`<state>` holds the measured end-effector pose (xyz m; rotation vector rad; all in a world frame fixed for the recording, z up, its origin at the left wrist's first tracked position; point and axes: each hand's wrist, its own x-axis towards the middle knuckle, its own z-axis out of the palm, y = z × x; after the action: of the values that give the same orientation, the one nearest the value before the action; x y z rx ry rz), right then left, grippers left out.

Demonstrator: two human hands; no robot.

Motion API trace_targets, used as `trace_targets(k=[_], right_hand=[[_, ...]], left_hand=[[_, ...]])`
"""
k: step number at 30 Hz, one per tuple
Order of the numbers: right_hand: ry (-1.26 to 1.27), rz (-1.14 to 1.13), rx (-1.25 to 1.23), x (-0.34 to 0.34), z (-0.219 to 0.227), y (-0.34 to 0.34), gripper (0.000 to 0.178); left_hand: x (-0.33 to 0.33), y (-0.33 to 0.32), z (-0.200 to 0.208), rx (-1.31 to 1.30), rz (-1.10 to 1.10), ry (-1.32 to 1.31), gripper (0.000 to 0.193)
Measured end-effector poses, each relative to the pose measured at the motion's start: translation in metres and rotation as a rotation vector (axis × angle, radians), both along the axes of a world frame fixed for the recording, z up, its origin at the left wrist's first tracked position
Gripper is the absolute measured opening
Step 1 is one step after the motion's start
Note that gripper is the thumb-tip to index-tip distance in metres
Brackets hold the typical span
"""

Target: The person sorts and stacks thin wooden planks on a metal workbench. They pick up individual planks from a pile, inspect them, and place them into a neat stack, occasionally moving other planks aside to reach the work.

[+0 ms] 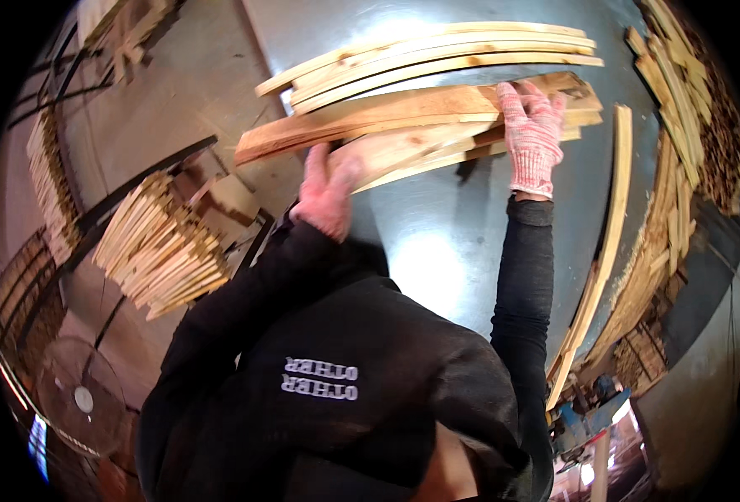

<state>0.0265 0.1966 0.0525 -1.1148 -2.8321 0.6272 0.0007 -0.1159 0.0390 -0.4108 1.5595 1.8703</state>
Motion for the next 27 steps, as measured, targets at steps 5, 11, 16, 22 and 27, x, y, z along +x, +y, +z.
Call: trace_targets(k=[5, 11, 16, 22, 27], right_hand=[[-0.081, 0.376, -0.287, -0.011, 0.021, -0.007, 0.081], [-0.511, 0.824, 0.182, -0.04, 0.069, -0.044, 0.09], [-0.079, 0.792, 0.194, 0.032, 0.096, -0.042, 0.083], [0.294, 0.441, 0.048, 0.163, 0.09, -0.026, 0.079], [0.516, -0.114, 0.263, 0.244, 0.098, 0.0, 0.084]], left_hand=[[-0.002, -0.001, 0.003, -0.448, -0.361, 0.355, 0.077], [0.007, 0.007, 0.026, -0.816, -0.667, 0.554, 0.097], [0.006, -0.006, 0.0, -0.973, -0.912, 0.995, 0.091], [-0.002, -0.014, 0.008, -0.794, -0.614, 1.289, 0.08], [-0.012, -0.029, 0.015, -0.714, -0.667, 1.292, 0.082]])
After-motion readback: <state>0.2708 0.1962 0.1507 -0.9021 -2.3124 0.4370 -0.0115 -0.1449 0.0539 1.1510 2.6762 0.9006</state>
